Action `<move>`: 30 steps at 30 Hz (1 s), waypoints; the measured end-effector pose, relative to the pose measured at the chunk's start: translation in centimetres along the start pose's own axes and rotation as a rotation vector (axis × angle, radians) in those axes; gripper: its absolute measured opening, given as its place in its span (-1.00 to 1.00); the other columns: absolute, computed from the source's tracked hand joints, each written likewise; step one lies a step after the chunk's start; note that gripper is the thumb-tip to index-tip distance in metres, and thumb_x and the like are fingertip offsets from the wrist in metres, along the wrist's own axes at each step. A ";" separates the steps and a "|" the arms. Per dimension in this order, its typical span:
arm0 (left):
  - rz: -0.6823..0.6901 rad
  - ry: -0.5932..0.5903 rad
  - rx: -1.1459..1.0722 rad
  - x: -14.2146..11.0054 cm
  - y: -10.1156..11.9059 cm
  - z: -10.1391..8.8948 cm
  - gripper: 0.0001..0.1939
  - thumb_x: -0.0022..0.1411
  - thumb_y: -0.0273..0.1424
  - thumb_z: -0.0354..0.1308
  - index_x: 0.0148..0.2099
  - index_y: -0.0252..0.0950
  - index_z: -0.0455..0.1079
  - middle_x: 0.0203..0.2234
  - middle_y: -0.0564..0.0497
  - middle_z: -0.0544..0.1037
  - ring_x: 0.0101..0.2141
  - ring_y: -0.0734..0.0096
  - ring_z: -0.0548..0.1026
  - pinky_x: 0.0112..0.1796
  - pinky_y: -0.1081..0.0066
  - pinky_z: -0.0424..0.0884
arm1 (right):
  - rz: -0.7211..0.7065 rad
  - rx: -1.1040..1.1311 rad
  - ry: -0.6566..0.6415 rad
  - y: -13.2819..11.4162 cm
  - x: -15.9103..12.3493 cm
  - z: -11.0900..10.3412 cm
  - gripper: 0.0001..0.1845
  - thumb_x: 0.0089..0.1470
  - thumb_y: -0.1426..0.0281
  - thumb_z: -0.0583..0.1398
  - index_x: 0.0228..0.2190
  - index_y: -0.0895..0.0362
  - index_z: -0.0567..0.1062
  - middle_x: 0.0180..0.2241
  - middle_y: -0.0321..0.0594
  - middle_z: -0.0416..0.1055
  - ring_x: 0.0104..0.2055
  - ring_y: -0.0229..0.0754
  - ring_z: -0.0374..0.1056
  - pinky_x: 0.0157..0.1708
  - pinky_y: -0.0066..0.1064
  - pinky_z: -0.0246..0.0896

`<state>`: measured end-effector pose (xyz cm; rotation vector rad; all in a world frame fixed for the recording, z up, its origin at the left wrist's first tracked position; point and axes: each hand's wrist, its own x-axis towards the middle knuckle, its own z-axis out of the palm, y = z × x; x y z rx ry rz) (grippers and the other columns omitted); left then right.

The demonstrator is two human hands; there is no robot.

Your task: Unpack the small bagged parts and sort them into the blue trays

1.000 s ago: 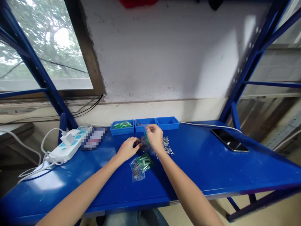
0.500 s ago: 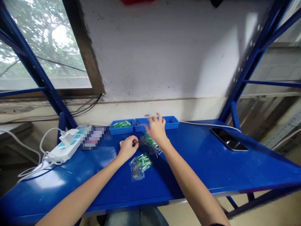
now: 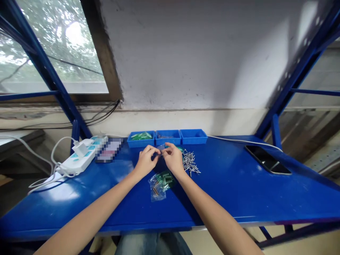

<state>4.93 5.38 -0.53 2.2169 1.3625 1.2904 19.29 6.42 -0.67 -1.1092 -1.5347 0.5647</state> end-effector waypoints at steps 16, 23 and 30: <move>-0.021 0.143 -0.227 1.1 -1.5 -1.0 -0.78 0.22 -0.31 -0.01 -0.30 -0.31 0.40 -0.52 0.04 0.43 -0.50 0.45 0.38 -0.42 0.46 0.32 | -0.053 0.098 -0.046 -2.3 -1.0 0.2 -0.90 -0.09 0.42 0.19 -0.48 0.09 0.54 -0.34 -0.15 0.45 -0.17 -0.06 0.26 -0.10 -0.22 0.14; 0.249 0.014 -0.061 0.4 -0.3 -1.2 -0.82 0.18 -0.48 0.04 -0.26 -0.21 0.46 -0.33 -0.02 0.44 -0.23 0.31 0.38 -0.12 0.31 0.30 | 0.200 0.294 0.024 -2.0 -0.4 0.5 -0.65 -0.07 0.12 0.16 -0.49 0.19 0.46 -0.62 -0.24 0.37 -0.59 -0.25 0.26 -0.58 -0.42 0.15; 0.167 -0.121 0.240 0.1 -1.0 0.2 -0.80 0.24 -0.43 0.01 -0.12 -0.27 0.39 -0.24 -0.07 0.45 -0.17 0.27 0.39 -0.12 0.26 0.33 | 0.078 0.292 0.448 -3.7 1.9 -3.4 -0.72 -0.11 0.19 0.21 -0.42 0.14 0.36 -0.46 -0.26 0.34 -0.40 -0.24 0.27 -0.37 -0.37 0.20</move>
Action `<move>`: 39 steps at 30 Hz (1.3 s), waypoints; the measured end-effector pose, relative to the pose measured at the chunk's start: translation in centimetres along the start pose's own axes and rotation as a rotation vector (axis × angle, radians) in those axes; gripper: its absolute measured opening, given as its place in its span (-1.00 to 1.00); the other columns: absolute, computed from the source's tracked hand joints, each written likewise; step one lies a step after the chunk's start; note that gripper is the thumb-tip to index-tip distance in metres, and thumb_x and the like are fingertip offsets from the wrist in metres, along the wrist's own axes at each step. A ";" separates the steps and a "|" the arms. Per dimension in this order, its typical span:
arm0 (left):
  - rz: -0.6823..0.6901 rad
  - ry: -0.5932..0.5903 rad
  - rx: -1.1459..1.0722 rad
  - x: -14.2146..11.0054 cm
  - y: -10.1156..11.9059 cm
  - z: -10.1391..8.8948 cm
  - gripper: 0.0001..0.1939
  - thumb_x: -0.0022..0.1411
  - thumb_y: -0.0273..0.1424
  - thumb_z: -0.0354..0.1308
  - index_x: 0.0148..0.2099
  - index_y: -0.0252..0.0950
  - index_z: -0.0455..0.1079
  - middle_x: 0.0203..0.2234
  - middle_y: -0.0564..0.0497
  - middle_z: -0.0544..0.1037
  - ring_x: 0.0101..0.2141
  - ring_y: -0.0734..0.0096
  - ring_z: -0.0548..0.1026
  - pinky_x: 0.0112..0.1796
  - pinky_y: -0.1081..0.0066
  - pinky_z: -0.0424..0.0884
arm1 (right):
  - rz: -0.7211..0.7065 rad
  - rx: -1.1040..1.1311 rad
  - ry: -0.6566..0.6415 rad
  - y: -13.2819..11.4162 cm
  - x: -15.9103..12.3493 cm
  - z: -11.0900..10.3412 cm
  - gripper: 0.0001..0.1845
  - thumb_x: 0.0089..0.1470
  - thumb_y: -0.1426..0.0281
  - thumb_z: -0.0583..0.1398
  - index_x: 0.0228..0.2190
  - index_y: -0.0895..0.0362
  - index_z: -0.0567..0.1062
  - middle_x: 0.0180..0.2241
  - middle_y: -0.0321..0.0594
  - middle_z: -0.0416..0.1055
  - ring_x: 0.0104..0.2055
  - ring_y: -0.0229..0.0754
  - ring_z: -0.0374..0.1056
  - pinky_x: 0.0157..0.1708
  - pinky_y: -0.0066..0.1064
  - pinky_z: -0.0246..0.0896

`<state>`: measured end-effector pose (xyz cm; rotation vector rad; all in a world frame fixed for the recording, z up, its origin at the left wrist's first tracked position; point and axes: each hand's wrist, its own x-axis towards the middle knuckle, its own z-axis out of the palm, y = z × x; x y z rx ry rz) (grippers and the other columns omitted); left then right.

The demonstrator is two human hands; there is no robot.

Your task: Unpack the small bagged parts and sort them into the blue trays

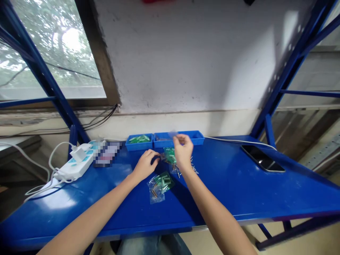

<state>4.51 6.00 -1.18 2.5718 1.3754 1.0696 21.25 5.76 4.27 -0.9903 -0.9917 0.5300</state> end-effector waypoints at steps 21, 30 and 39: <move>-0.255 0.025 -0.110 0.5 -2.4 0.4 -0.66 0.04 -0.57 0.11 -0.11 -0.19 0.29 -0.29 0.00 0.49 -0.25 0.26 0.46 -0.22 0.27 0.33 | -0.290 -0.671 -0.592 4.5 -2.0 1.1 -0.85 0.04 0.36 0.15 -0.34 0.11 0.49 -0.45 -0.18 0.44 -0.26 -0.09 0.27 -0.17 -0.25 0.10; -0.176 0.086 -0.317 0.6 -1.4 -0.8 -0.69 0.15 -0.46 0.07 -0.03 -0.23 0.27 -0.49 0.12 0.51 -0.35 0.39 0.50 -0.21 0.42 0.32 | 0.059 -0.322 -0.571 4.2 -2.7 2.2 -0.56 0.12 0.09 -0.02 -0.18 0.17 0.38 -0.64 -0.34 0.34 -0.58 -0.26 0.30 -0.56 -0.46 0.14; -0.253 0.170 -0.422 0.7 -1.1 -1.0 -0.80 0.03 -0.41 0.20 -0.22 -0.21 0.41 -0.24 -0.02 0.48 -0.14 0.23 0.37 -0.06 0.24 0.23 | 0.026 -0.170 -0.454 3.6 -2.0 2.0 -0.77 -0.06 0.25 0.14 -0.38 0.15 0.40 -0.57 -0.27 0.40 -0.54 -0.24 0.32 -0.52 -0.44 0.21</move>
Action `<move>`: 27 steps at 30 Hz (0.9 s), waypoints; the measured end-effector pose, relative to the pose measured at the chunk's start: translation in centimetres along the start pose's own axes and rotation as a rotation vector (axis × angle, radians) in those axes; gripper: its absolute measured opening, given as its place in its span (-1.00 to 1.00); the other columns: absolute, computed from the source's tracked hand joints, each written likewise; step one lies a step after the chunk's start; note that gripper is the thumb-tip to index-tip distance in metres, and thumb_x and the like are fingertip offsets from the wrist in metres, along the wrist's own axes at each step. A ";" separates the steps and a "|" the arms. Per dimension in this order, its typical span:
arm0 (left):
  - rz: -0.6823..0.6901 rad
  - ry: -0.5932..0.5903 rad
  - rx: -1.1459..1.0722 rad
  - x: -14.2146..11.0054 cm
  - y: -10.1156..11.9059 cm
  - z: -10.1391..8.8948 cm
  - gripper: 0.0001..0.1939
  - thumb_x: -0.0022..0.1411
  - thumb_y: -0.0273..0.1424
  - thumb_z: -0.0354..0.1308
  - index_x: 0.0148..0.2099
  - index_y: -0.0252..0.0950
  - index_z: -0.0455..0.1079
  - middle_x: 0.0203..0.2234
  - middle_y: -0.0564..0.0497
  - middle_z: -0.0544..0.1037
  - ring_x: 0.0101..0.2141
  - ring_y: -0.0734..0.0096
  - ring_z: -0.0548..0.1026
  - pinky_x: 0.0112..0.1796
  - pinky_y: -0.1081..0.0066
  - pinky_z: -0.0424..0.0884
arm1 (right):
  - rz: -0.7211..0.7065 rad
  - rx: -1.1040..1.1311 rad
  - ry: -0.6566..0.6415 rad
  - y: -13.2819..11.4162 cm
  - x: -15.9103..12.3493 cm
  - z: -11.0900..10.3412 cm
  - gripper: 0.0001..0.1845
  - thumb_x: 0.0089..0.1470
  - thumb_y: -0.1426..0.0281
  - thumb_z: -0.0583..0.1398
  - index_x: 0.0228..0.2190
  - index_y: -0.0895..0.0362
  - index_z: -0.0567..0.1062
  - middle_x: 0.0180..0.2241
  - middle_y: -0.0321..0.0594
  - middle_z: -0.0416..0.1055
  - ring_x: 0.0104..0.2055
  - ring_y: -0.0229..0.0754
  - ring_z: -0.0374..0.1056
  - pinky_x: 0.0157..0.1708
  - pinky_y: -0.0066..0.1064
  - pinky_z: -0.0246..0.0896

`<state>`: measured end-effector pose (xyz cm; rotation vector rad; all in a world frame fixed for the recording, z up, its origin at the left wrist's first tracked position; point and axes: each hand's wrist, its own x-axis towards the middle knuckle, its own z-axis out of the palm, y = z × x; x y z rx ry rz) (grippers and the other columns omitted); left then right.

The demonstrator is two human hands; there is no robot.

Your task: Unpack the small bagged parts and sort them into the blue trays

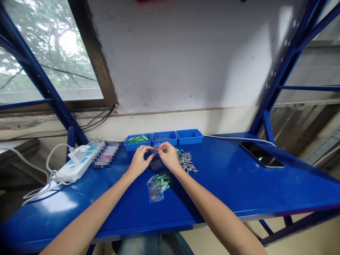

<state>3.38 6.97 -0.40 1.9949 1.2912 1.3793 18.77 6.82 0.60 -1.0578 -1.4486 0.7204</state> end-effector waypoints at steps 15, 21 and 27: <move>-0.302 -0.018 -0.420 0.8 -0.4 -0.2 -0.49 0.10 0.00 0.06 -0.25 -0.40 0.38 -0.53 -0.09 0.53 -0.56 0.45 0.47 -0.53 0.49 0.31 | -0.240 -0.173 -0.061 -0.2 -0.8 0.0 -0.81 -0.02 0.46 0.12 -0.42 0.08 0.55 -0.30 -0.17 0.45 -0.21 -0.13 0.35 -0.11 -0.31 0.20; -0.033 0.084 -0.203 0.3 -0.3 -0.4 -0.72 0.13 -0.29 0.13 -0.10 -0.25 0.38 -0.37 -0.02 0.56 -0.31 0.32 0.52 -0.23 0.34 0.38 | -0.051 -0.091 -0.034 -0.3 -0.3 0.0 -0.75 -0.01 0.25 0.16 -0.48 0.13 0.55 -0.42 -0.18 0.43 -0.33 -0.17 0.34 -0.27 -0.34 0.24; 0.262 -0.064 0.017 -0.4 1.3 -0.2 -0.89 0.17 -0.39 0.12 -0.32 -0.19 0.49 -0.29 -0.02 0.53 -0.16 0.24 0.40 -0.04 0.22 0.26 | 0.144 0.075 0.034 -0.3 0.2 0.2 -0.61 -0.10 0.09 0.17 -0.53 0.19 0.49 -0.66 -0.26 0.37 -0.64 -0.28 0.22 -0.64 -0.46 0.08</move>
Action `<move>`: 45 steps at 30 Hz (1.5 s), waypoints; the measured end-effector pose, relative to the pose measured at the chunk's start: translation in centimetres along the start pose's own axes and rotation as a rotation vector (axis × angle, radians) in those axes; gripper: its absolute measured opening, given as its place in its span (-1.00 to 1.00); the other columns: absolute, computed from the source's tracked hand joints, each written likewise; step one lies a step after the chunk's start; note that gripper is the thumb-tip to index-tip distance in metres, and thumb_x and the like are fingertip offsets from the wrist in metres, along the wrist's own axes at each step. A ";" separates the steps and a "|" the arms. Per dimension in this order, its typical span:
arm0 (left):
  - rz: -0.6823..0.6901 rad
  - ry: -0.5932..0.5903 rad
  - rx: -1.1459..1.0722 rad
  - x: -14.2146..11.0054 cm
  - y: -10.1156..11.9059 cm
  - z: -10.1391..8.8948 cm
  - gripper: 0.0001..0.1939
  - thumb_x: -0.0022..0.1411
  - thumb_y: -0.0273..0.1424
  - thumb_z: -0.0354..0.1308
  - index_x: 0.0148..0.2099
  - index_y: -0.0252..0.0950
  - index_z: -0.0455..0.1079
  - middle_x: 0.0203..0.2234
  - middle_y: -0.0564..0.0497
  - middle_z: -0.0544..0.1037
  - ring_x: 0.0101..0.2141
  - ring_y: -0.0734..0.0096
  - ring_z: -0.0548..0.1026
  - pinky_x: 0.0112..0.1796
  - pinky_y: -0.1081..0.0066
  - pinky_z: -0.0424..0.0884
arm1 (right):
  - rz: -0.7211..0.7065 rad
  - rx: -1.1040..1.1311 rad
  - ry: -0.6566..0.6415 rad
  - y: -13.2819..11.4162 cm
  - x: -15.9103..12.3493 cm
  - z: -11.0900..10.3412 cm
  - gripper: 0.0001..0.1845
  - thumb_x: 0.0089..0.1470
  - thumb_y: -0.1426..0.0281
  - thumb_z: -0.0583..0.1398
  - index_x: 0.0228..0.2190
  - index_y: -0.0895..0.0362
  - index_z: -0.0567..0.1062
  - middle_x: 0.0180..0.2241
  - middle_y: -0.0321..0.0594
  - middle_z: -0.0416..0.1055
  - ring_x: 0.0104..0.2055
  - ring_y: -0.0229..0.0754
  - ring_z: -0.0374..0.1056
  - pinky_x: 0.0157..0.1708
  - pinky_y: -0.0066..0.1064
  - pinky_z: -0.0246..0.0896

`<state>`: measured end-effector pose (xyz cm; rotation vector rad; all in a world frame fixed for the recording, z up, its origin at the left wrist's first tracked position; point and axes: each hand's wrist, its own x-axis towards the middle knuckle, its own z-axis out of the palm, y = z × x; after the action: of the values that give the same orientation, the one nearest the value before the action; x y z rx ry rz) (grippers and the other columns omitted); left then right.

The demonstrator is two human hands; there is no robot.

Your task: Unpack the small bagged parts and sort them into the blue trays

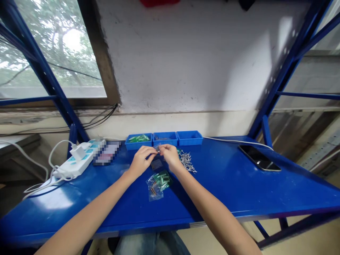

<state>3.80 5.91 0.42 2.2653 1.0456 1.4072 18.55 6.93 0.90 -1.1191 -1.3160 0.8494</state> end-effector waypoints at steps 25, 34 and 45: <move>-0.187 0.017 -0.018 -0.1 -2.4 0.7 -0.95 0.17 -0.42 0.02 -0.32 -0.28 0.27 -0.49 0.09 0.41 -0.52 0.51 0.38 -0.48 0.53 0.30 | -0.028 -0.257 -0.180 -0.4 -0.4 -0.3 -0.56 0.08 0.07 0.02 -0.52 0.14 0.44 -0.74 -0.32 0.31 -0.68 -0.27 0.22 -0.61 -0.45 0.11; -0.065 0.026 -0.135 -0.4 -0.2 0.8 -0.75 0.06 -0.57 0.04 -0.19 -0.25 0.36 -0.13 -0.05 0.33 -0.16 0.36 0.39 -0.18 0.40 0.35 | -0.042 -0.001 -0.017 0.3 -0.2 0.0 -0.58 -0.10 0.23 0.15 -0.19 0.17 0.32 -0.55 -0.31 0.40 -0.51 -0.25 0.36 -0.47 -0.43 0.25; -0.483 -0.028 -0.303 0.2 -2.3 0.6 -0.49 0.23 -0.06 -0.12 -0.33 -0.40 0.44 -0.58 -0.01 0.45 -0.64 0.51 0.33 -0.60 0.50 0.20 | -0.378 -0.180 0.001 -0.5 -1.6 0.4 -0.87 -0.09 0.47 0.13 -0.51 0.09 0.49 -0.40 -0.20 0.39 -0.29 -0.15 0.31 -0.19 -0.30 0.21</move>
<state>3.43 7.76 -1.04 1.6709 1.1772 1.2236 17.90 5.35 0.88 -0.9622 -1.5644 0.4587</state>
